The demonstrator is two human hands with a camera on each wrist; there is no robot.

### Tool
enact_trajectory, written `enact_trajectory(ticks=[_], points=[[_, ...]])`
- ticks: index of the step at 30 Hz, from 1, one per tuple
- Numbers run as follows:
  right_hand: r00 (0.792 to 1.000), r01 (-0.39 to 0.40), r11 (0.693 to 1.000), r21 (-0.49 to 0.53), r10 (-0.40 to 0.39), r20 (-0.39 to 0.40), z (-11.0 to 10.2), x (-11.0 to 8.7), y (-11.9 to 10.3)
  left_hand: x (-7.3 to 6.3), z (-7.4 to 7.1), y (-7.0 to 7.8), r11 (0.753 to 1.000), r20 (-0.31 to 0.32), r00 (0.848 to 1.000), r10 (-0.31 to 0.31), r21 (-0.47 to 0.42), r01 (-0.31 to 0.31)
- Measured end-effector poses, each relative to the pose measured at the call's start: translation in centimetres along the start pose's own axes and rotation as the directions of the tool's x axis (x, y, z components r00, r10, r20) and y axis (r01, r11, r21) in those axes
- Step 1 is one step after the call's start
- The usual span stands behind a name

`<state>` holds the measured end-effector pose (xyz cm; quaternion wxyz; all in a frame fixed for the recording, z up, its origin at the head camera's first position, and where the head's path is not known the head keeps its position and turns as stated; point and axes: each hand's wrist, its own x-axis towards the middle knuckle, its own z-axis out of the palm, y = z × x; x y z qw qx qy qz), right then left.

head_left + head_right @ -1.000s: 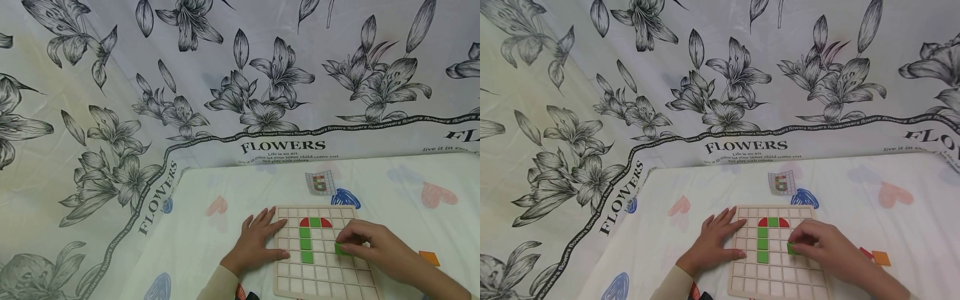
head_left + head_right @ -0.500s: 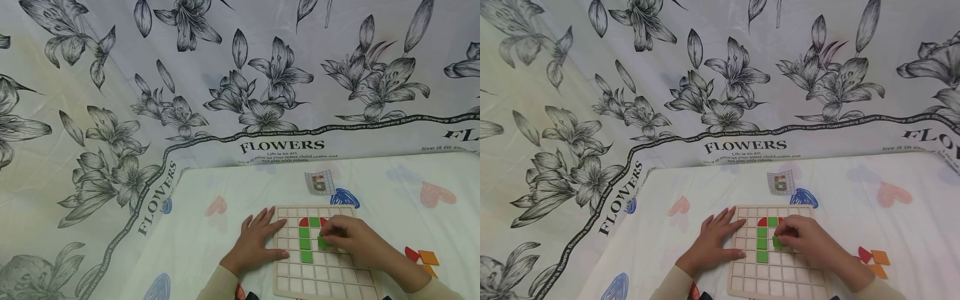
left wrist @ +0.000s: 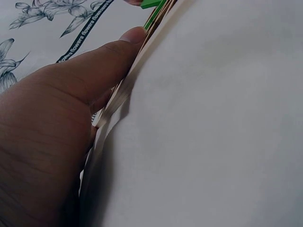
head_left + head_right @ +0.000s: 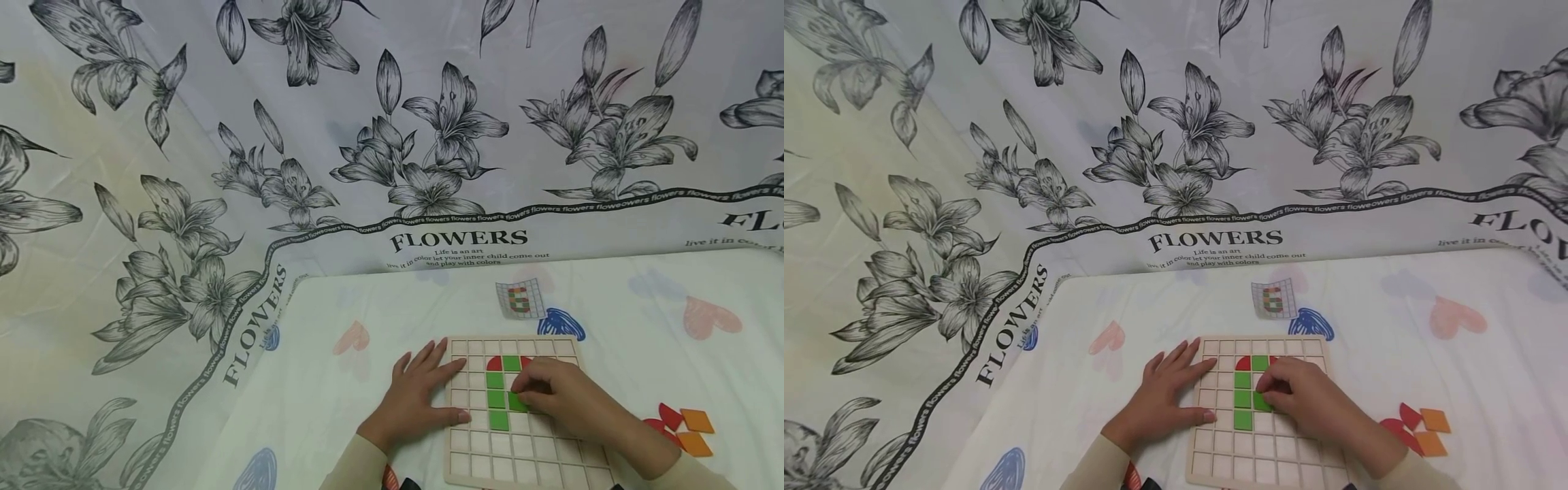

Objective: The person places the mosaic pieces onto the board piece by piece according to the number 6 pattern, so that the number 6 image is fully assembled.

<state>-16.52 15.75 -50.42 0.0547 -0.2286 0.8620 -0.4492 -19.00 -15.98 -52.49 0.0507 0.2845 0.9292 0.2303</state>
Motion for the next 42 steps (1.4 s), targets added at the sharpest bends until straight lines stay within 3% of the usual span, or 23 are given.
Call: enact_trajectory(ticks=[9, 25, 28, 33, 42], points=[[0.999, -0.028, 1.000, -0.013, 0.028, -0.020, -0.1, -0.1, -0.4, 0.0, 0.1, -0.1, 1.000, -0.004, 1.000, 0.001, -0.004, -0.001], [0.999, -0.039, 0.985, 0.170, 0.034, 0.029, -0.3, -0.1, -0.9, -0.1, -0.2, 0.1, 1.000, 0.003, 1.000, -0.009, -0.009, 0.009], [0.998, -0.039, 0.968, 0.248, 0.027, 0.050, -0.6, -0.2, -0.7, 0.0, -0.1, 0.1, 1.000, 0.000, 1.000, -0.002, -0.007, 0.002], [0.996, -0.025, 0.914, 0.405, -0.013, 0.090, -1.2, -0.2, -0.6, -0.1, -0.2, 0.2, 1.000, -0.003, 1.000, 0.007, -0.002, -0.007], [0.987, 0.005, 0.858, 0.514, -0.087, 0.135, -2.6, -0.5, -0.9, -0.1, -0.2, 0.2, 1.000, 0.004, 1.000, -0.003, -0.012, 0.003]])
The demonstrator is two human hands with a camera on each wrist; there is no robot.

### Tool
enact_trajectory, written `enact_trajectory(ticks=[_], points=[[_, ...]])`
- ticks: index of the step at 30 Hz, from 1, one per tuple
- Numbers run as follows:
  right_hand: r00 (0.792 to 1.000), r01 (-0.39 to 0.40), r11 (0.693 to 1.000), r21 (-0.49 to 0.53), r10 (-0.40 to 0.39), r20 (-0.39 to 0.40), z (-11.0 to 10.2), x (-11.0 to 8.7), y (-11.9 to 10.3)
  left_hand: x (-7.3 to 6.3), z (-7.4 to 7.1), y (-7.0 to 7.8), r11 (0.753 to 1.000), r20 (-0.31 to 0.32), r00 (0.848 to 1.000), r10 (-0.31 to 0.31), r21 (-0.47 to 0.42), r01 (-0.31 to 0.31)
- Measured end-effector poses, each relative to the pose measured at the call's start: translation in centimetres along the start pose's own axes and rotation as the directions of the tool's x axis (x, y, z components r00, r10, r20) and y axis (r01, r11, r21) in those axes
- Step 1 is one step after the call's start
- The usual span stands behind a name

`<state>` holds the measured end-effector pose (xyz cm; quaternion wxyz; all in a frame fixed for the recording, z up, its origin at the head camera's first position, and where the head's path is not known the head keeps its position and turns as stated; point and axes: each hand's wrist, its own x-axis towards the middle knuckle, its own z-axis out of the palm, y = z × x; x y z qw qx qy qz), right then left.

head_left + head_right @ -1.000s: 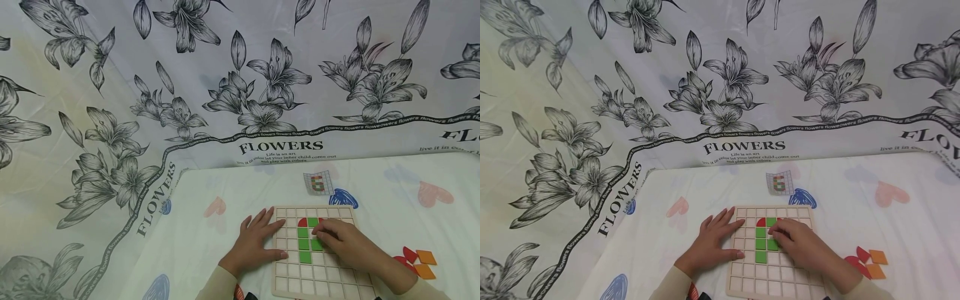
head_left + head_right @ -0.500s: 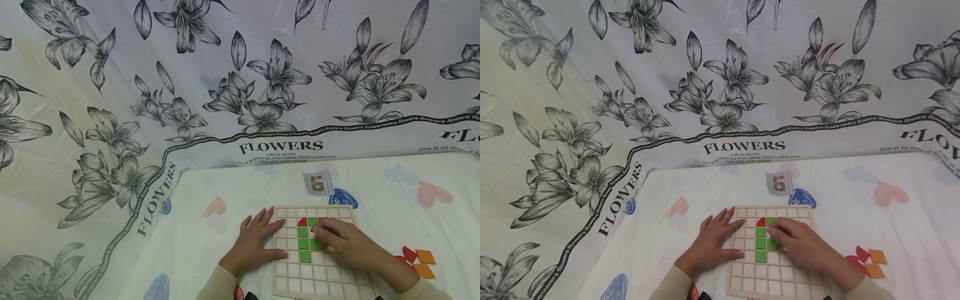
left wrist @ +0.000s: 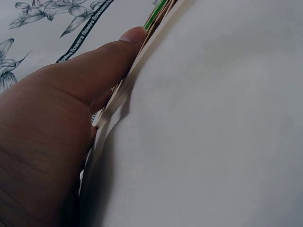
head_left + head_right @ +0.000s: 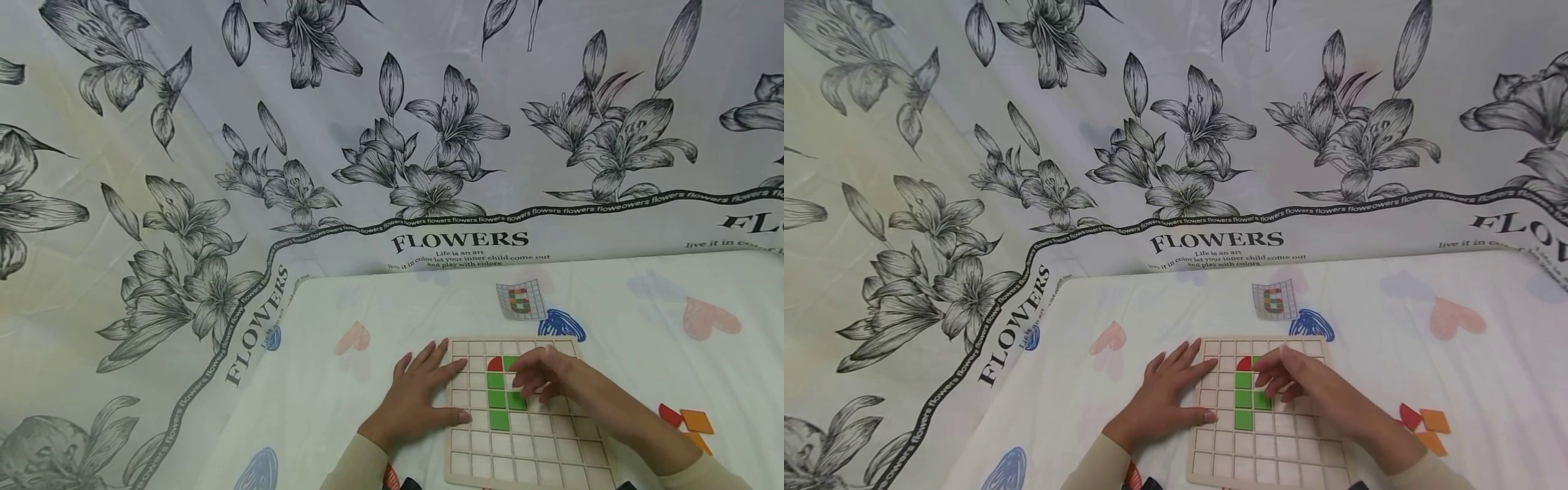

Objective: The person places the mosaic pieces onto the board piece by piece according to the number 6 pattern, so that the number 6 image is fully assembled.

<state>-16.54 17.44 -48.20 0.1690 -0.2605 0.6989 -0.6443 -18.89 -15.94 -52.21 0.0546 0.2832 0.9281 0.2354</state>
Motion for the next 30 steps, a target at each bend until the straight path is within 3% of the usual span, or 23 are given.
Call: enact_trajectory(ticks=[5, 9, 20, 26, 30], points=[[0.997, 0.068, 0.997, 0.032, -0.069, 0.034, -0.6, -0.5, -0.2, 0.0, -0.1, 0.1, 1.000, 0.000, 1.000, 0.001, 0.007, -0.001], [0.997, 0.079, 0.997, -0.004, -0.079, 0.018, -1.1, -0.9, -0.3, 0.0, -0.1, 0.2, 1.000, 0.003, 1.000, -0.004, 0.006, 0.004], [0.998, -0.013, 0.996, -0.087, 0.008, -0.059, -2.4, -1.8, -0.9, 0.0, 0.2, -0.2, 1.000, 0.002, 1.000, 0.005, 0.018, -0.005], [0.998, 0.024, 0.990, -0.141, -0.033, -0.061, -3.3, -2.6, -0.6, 0.0, 0.3, -0.3, 1.000, -0.005, 1.000, 0.011, 0.024, -0.011], [0.997, -0.001, 0.985, -0.173, -0.013, -0.077, -4.0, -3.1, -0.5, 0.0, 0.2, -0.2, 1.000, -0.004, 1.000, 0.010, 0.024, -0.010]])
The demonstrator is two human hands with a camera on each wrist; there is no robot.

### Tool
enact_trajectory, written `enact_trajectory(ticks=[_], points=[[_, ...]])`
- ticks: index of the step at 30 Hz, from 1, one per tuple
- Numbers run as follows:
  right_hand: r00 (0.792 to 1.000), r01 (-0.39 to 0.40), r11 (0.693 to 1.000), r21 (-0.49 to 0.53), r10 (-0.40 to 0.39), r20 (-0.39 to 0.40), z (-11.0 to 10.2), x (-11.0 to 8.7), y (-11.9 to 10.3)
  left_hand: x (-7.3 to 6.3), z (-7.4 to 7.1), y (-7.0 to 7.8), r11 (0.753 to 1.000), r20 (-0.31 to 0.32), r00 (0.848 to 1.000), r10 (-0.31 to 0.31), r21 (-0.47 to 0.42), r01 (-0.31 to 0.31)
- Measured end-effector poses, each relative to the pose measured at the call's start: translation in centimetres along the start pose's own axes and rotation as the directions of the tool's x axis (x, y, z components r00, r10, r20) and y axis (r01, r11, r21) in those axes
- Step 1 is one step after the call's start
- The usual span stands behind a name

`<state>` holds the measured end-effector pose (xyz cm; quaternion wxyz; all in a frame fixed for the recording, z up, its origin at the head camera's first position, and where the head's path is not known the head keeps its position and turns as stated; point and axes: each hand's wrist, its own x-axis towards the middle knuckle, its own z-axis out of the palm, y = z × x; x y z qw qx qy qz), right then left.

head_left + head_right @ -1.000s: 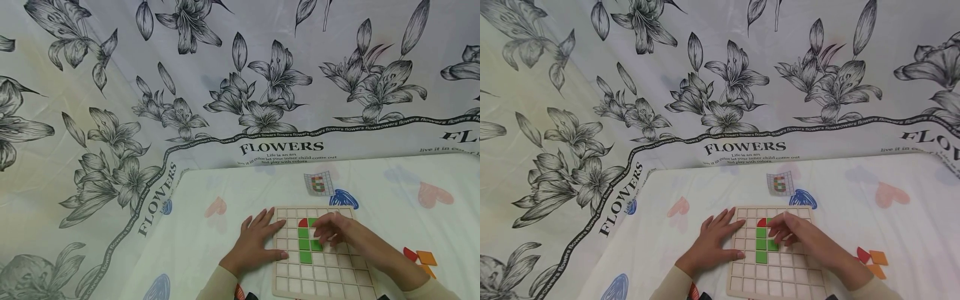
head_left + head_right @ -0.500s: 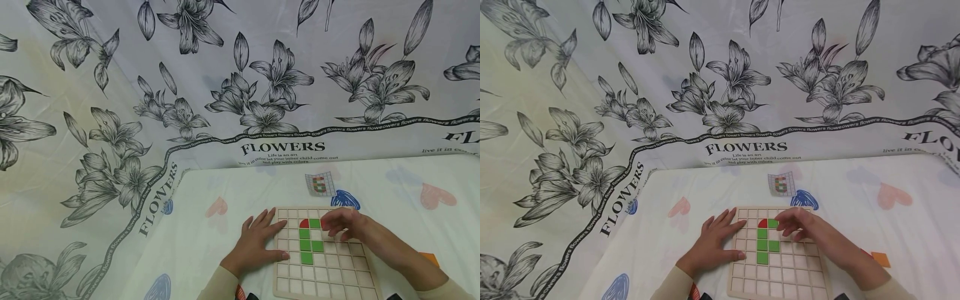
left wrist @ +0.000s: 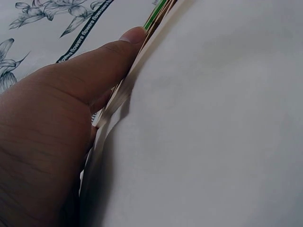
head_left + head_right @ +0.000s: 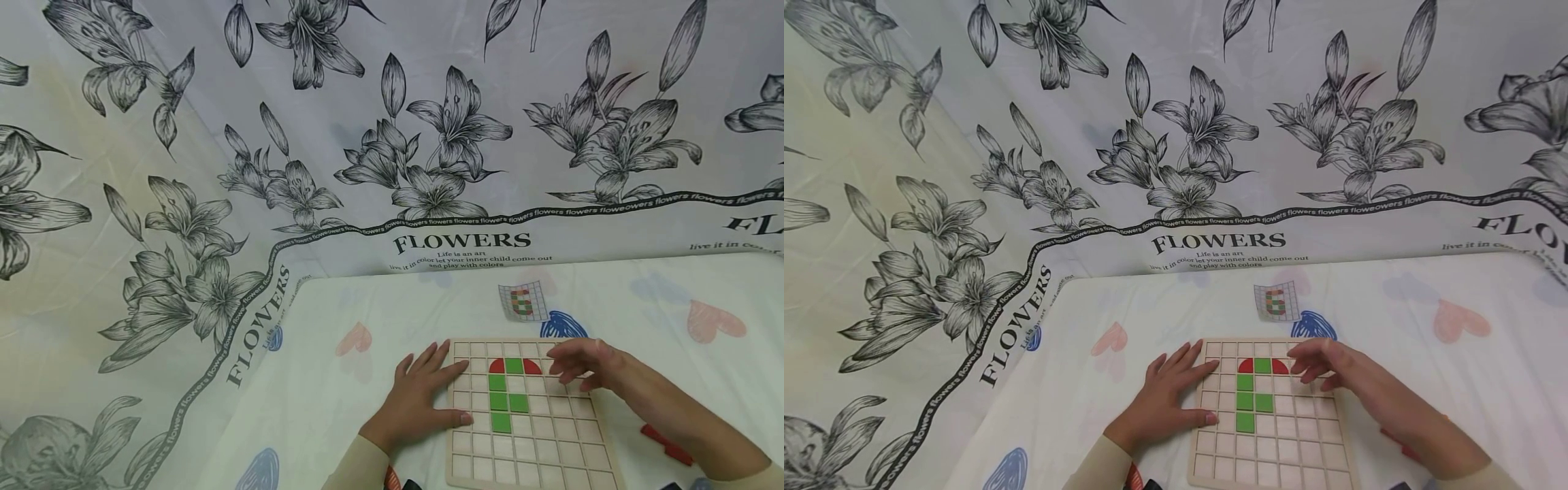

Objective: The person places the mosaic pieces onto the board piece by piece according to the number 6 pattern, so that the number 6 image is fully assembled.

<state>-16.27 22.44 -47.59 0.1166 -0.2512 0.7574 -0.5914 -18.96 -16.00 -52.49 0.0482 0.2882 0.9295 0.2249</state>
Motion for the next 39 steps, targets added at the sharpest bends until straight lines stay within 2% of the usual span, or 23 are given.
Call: enact_trajectory(ticks=[9, 15, 19, 23, 26, 30, 35, 37, 39], points=[[0.993, -0.119, 0.993, -0.016, 0.119, -0.018, -1.5, -1.3, 1.0, 0.0, -0.1, 0.2, 1.000, 0.001, 1.000, -0.005, -0.009, 0.006], [0.986, -0.168, 0.981, -0.094, 0.165, -0.036, -2.7, -2.0, 1.9, 0.1, 0.1, 0.0, 1.000, -0.006, 1.000, 0.005, 0.001, -0.005], [0.967, -0.253, 0.952, -0.172, 0.243, -0.075, -3.6, -2.8, 2.3, 0.0, 0.1, -0.1, 1.000, -0.007, 1.000, 0.004, 0.003, -0.004], [0.958, -0.285, 0.925, -0.253, 0.266, -0.106, -4.5, -3.6, 3.0, 0.0, 0.3, -0.2, 1.000, -0.010, 1.000, 0.005, -0.002, -0.005], [0.952, -0.305, 0.915, -0.265, 0.280, -0.127, -5.0, -4.2, 3.6, 0.1, 0.3, -0.2, 1.000, -0.011, 1.000, 0.005, -0.004, -0.005], [0.956, -0.291, 0.924, -0.248, 0.274, -0.103, -5.1, -5.0, 4.4, 0.0, 0.1, -0.1, 1.000, -0.008, 1.000, 0.002, -0.006, -0.002], [0.969, -0.246, 0.908, -0.338, 0.236, -0.072, -5.0, -5.9, 5.6, 0.0, 0.0, 0.1, 1.000, -0.010, 1.000, 0.001, -0.001, -0.001], [0.979, -0.205, 0.894, -0.398, 0.193, -0.072, -5.1, -6.3, 6.4, 0.0, 0.0, 0.1, 1.000, -0.009, 1.000, -0.001, 0.000, 0.001], [0.984, -0.179, 0.892, -0.416, 0.172, -0.054, -5.4, -6.6, 7.0, 0.0, -0.1, 0.2, 1.000, -0.006, 1.000, -0.005, -0.002, 0.005]])
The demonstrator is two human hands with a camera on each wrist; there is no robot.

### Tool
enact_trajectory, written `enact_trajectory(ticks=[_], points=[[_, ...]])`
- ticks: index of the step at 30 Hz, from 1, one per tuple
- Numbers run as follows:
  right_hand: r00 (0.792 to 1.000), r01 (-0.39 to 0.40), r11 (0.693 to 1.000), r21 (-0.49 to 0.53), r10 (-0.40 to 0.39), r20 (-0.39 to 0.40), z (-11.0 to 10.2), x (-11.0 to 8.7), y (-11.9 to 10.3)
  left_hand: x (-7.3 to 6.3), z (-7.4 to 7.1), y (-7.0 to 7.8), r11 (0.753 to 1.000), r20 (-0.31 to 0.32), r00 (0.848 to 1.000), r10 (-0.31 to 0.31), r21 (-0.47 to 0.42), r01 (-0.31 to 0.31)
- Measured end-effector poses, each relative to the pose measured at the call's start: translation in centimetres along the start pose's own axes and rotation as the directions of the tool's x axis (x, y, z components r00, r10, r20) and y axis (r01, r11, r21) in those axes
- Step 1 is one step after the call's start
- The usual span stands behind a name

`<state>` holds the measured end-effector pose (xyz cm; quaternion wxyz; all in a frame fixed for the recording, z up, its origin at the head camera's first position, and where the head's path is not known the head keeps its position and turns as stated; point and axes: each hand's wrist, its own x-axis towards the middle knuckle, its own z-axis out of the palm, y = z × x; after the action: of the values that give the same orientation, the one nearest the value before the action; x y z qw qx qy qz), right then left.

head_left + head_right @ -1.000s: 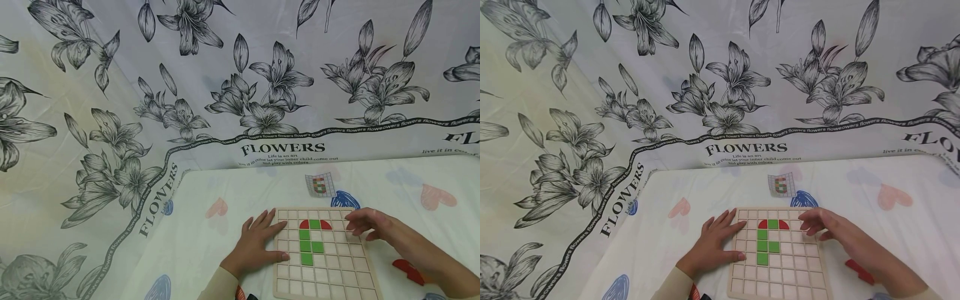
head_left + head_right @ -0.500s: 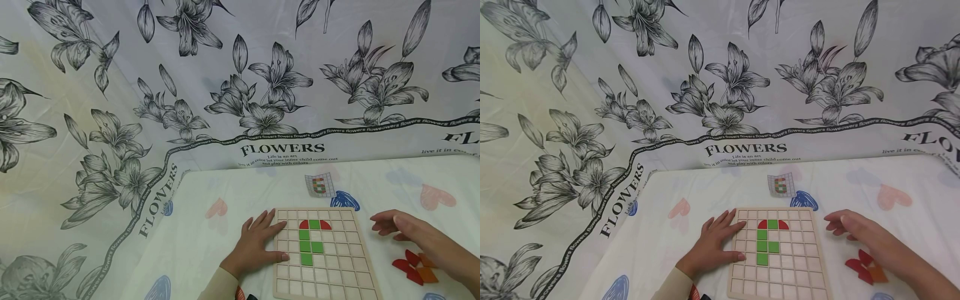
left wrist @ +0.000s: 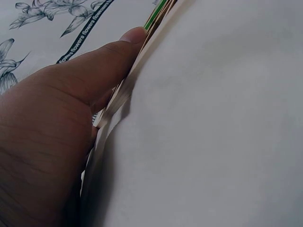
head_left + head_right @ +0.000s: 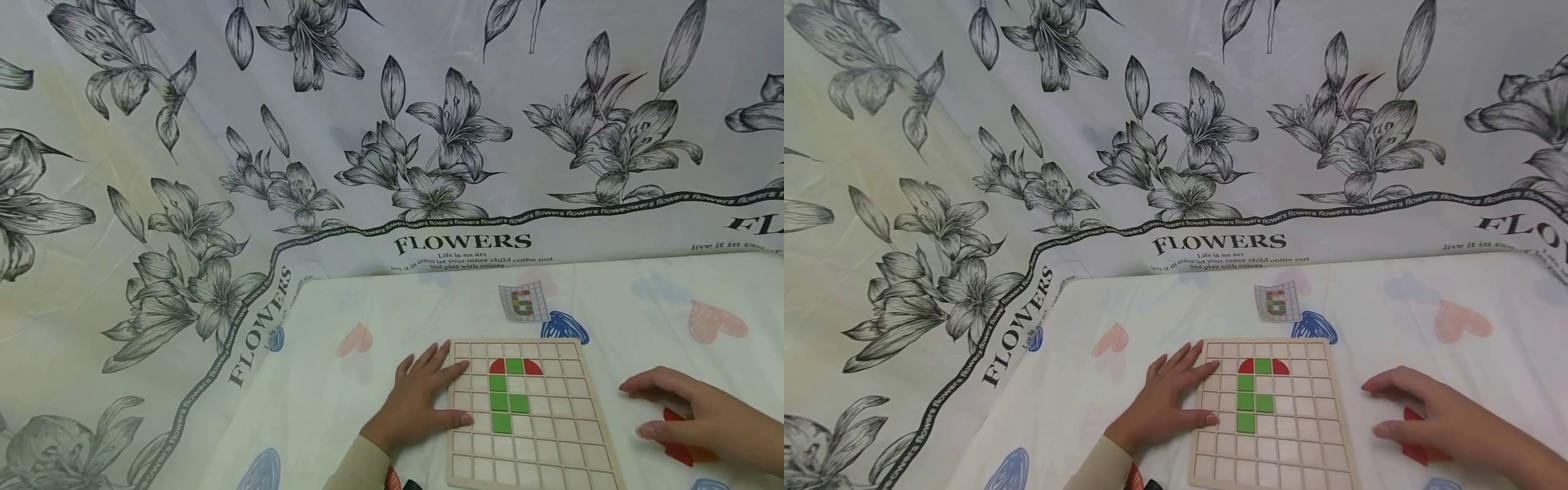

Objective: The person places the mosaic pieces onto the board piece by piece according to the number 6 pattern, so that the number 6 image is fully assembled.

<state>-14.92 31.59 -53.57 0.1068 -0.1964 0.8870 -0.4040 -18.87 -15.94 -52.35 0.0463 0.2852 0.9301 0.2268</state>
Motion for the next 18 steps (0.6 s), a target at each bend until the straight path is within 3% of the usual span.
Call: enact_trajectory(ticks=[6, 10, 13, 18], points=[[0.997, 0.078, 0.997, -0.020, -0.078, 0.024, -0.5, -0.5, 1.0, 0.1, 0.2, -0.2, 1.000, -0.001, 1.000, 0.000, 0.002, 0.000], [0.988, 0.151, 0.988, -0.039, -0.151, -0.011, -0.4, -0.6, 1.2, 0.0, 0.2, -0.3, 1.000, -0.004, 1.000, 0.007, 0.007, -0.007], [0.988, 0.149, 0.986, -0.075, -0.152, -0.040, -0.2, -0.5, 0.9, 0.0, 0.3, -0.4, 1.000, -0.008, 1.000, 0.012, 0.014, -0.012], [0.995, 0.081, 0.991, -0.105, -0.086, -0.042, 0.0, -0.4, 0.1, -0.1, 0.2, -0.3, 1.000, -0.002, 1.000, 0.011, 0.011, -0.011]])
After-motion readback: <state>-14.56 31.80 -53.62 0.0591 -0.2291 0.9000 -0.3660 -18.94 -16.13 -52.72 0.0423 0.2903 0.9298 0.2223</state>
